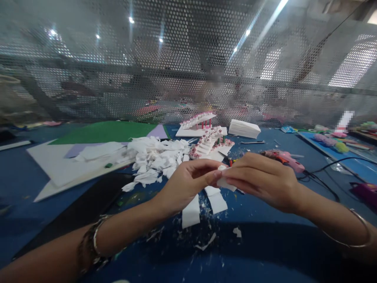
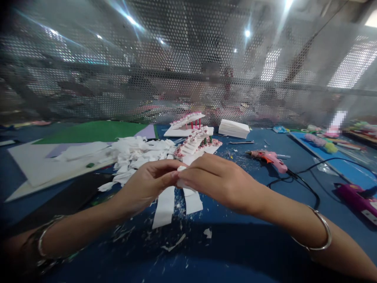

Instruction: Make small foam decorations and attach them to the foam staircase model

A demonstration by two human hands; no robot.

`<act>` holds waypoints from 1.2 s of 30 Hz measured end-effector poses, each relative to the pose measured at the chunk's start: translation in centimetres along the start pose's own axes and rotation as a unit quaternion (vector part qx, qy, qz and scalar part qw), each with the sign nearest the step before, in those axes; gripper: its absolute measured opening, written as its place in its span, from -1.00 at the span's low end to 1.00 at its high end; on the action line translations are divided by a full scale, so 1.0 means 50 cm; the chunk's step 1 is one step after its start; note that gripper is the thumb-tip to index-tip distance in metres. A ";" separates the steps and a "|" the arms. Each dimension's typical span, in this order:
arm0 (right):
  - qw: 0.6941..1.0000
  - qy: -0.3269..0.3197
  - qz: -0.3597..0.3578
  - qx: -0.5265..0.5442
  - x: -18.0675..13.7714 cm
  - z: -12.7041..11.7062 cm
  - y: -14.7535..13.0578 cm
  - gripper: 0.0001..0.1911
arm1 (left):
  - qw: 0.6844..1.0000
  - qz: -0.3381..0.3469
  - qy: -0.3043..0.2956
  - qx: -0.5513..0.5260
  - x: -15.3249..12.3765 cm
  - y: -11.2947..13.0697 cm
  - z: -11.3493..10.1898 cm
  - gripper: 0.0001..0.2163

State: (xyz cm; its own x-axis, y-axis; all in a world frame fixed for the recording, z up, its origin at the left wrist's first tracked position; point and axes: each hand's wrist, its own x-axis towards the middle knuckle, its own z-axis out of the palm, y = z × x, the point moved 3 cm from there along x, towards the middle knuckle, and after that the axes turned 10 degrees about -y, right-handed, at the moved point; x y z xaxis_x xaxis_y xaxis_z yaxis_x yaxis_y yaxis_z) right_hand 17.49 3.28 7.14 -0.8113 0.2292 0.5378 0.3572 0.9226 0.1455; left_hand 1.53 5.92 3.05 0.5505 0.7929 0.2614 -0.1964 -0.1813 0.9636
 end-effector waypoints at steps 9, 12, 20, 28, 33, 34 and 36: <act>0.997 -0.050 0.055 0.035 0.005 0.009 0.009 -0.83 | 0.999 -0.006 -0.006 0.038 0.009 -0.010 -0.006 -0.88; 0.997 -0.063 0.037 -0.004 0.004 0.016 0.008 -0.81 | 1.000 -0.008 -0.006 0.020 0.011 -0.017 -0.010 -0.92; 0.992 -0.107 0.035 -0.053 0.012 0.015 0.008 -0.65 | 0.998 -0.016 -0.006 0.052 0.010 -0.019 -0.009 -0.91; 0.993 -0.101 0.051 -0.017 0.013 0.026 0.025 -0.77 | 0.976 0.077 -0.027 0.202 0.005 0.002 -0.006 -0.88; 0.994 -0.062 0.082 0.045 0.011 0.025 0.033 -0.87 | 0.951 0.134 -0.003 0.278 -0.007 0.009 -0.003 -0.84; 0.994 -0.054 0.085 0.046 0.010 0.026 0.033 -0.88 | 0.954 0.139 -0.005 0.266 -0.009 0.009 -0.001 -0.82; 0.995 -0.036 0.081 0.036 0.008 0.027 0.029 -0.88 | 0.959 0.142 -0.001 0.247 -0.012 0.008 0.002 -0.80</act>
State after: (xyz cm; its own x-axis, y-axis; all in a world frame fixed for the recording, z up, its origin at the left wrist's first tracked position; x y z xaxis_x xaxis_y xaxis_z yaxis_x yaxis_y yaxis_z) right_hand 17.05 5.12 6.45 -0.7783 0.3958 0.4874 0.4533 0.8914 -0.0001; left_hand 1.21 5.33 3.26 0.5333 0.6697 0.5167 0.0687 -0.6431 0.7627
